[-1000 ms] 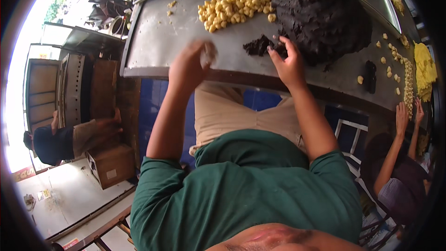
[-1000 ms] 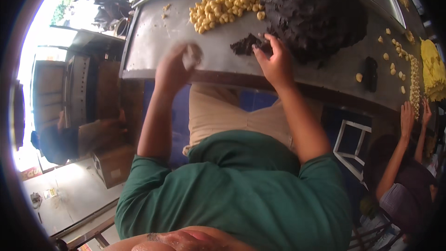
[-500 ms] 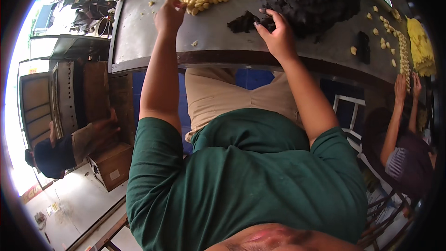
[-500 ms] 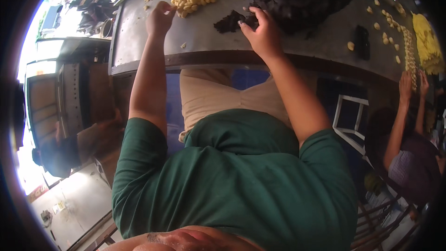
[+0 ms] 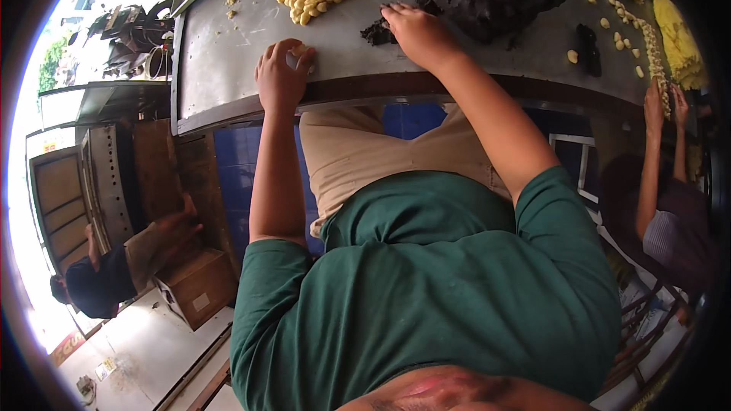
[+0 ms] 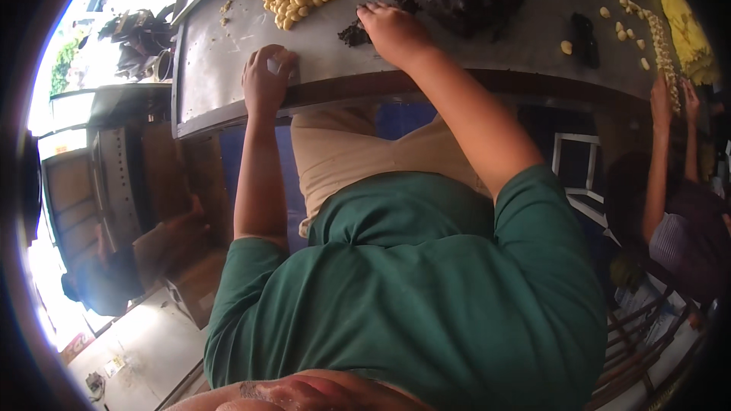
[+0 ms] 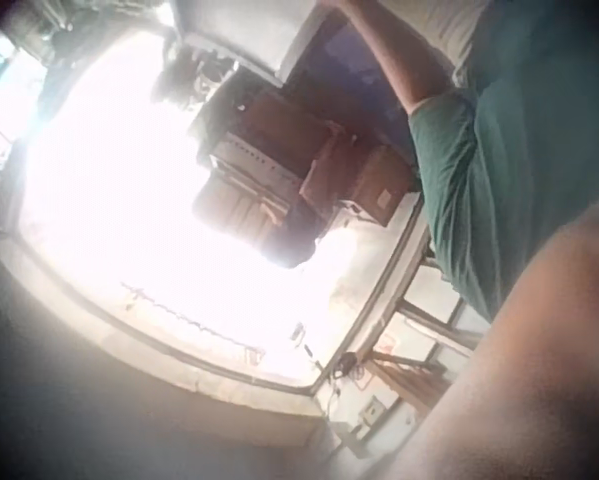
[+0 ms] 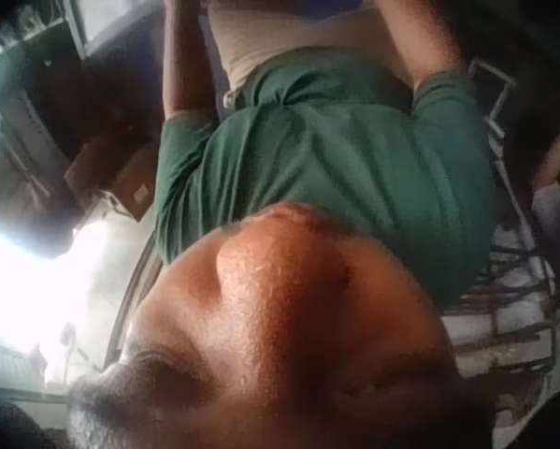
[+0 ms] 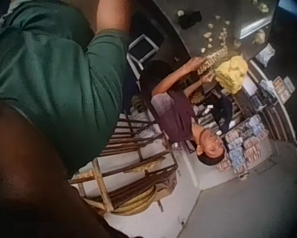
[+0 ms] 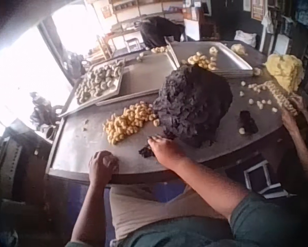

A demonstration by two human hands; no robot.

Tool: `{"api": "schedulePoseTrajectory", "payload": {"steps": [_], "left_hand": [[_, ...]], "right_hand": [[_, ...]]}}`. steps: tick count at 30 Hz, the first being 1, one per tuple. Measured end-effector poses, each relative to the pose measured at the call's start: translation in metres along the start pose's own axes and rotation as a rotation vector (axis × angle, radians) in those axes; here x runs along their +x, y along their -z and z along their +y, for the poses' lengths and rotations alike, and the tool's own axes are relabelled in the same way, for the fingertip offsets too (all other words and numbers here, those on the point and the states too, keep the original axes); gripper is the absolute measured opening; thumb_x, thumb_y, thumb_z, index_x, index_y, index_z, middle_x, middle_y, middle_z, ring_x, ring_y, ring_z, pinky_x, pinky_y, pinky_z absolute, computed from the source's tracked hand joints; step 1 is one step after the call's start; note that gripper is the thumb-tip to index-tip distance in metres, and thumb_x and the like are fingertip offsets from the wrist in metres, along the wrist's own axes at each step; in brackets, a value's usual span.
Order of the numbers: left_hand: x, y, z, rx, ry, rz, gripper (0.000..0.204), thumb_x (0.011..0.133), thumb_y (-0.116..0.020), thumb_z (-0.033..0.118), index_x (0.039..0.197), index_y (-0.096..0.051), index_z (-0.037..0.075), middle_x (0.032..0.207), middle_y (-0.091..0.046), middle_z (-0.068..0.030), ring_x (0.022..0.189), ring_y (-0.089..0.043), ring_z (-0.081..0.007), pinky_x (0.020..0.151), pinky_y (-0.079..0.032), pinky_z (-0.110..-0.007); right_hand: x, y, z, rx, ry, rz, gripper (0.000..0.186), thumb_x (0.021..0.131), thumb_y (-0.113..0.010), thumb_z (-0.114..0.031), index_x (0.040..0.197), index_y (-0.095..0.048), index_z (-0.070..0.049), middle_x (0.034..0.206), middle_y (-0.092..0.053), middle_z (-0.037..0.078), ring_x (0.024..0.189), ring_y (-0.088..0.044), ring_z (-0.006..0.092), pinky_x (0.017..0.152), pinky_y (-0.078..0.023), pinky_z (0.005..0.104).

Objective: The person picks up a small piece of light-colored dough, flattens it by hand, takes a small piece of dark-colored filling, places the filling onto the dough, and wraps the dough around the filling before setting the assembled piece back onto the table.

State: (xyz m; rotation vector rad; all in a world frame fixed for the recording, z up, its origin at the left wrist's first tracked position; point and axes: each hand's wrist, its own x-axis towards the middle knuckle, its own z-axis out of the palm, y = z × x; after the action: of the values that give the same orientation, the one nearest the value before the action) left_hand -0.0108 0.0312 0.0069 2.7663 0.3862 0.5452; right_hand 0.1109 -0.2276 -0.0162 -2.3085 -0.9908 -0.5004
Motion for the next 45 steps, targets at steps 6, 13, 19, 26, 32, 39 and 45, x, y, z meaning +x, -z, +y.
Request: {"api": "schedulePoseTrajectory", "payload": {"steps": [6,13,19,26,32,39,45], "left_hand": [[-0.001,0.001,0.006,-0.062,0.011,0.027,0.029,0.09,-0.074,0.037,0.109,-0.071,0.016,0.109,-0.071,-0.0057,0.111,-0.064,-0.029,0.104,-0.043,-0.043],[-0.003,0.003,0.01,-0.077,0.014,0.068,0.031,0.092,-0.072,0.031,0.119,-0.067,0.017,0.11,-0.072,-0.0037,0.109,-0.065,-0.0266,0.103,-0.042,-0.041],[-0.007,0.005,0.002,-0.081,0.037,0.036,0.032,0.093,-0.071,0.027,0.123,-0.066,0.019,0.112,-0.073,-0.0028,0.113,-0.065,-0.025,0.103,-0.041,-0.041],[-0.004,0.011,0.011,-0.11,0.03,0.056,0.034,0.092,-0.072,0.024,0.124,-0.066,0.018,0.108,-0.074,-0.0022,0.111,-0.065,-0.025,0.103,-0.042,-0.041],[-0.006,0.007,0.009,-0.137,0.028,0.007,0.028,0.093,-0.071,0.027,0.12,-0.07,0.018,0.113,-0.074,-0.0025,0.116,-0.063,-0.0229,0.108,-0.038,-0.041],[-0.007,0.01,0.01,-0.001,0.024,0.079,0.026,0.091,-0.073,0.033,0.111,-0.073,0.018,0.116,-0.071,-0.0039,0.116,-0.061,-0.0259,0.107,-0.039,-0.045],[-0.008,0.011,0.012,-0.057,0.089,0.009,0.024,0.091,-0.072,0.032,0.111,-0.072,0.018,0.114,-0.071,-0.0044,0.115,-0.061,-0.0266,0.107,-0.038,-0.043]], "right_hand": [[-0.039,0.043,0.025,-0.097,0.167,-0.195,0.033,0.095,-0.057,-0.012,0.126,-0.066,-0.005,0.129,-0.068,0.014,0.122,-0.064,0.03,0.1,-0.054,0.0394],[-0.014,0.045,0.007,-0.033,0.095,-0.19,0.037,0.093,-0.057,-0.008,0.129,-0.066,-0.006,0.134,-0.065,0.014,0.122,-0.062,0.0334,0.104,-0.051,0.0408],[-0.042,0.044,0.007,0.033,0.092,-0.248,0.035,0.084,-0.076,-0.014,0.118,-0.073,-0.008,0.125,-0.07,0.011,0.119,-0.064,0.0334,0.101,-0.052,0.0394],[-0.064,0.054,-0.004,-0.034,-0.106,-0.089,0.027,0.09,-0.066,-0.008,0.116,-0.07,-0.005,0.118,-0.069,0.014,0.112,-0.067,0.0325,0.091,-0.056,0.0427],[-0.035,0.05,-0.022,-0.047,0.004,-0.032,0.028,0.096,-0.059,-0.008,0.121,-0.068,0.0,0.123,-0.069,0.016,0.12,-0.063,0.0346,0.104,-0.05,0.0421],[-0.02,0.073,-0.037,-0.114,-0.142,-0.538,0.013,0.094,-0.057,-0.008,0.096,-0.069,-0.004,0.102,-0.068,0.015,0.103,-0.066,0.0337,0.086,-0.056,0.0451],[-0.003,0.045,-0.013,-0.072,-0.152,-0.364,0.013,0.093,-0.06,-0.011,0.101,-0.069,-0.008,0.106,-0.065,0.015,0.107,-0.063,0.0358,0.086,-0.055,0.0456]]}}
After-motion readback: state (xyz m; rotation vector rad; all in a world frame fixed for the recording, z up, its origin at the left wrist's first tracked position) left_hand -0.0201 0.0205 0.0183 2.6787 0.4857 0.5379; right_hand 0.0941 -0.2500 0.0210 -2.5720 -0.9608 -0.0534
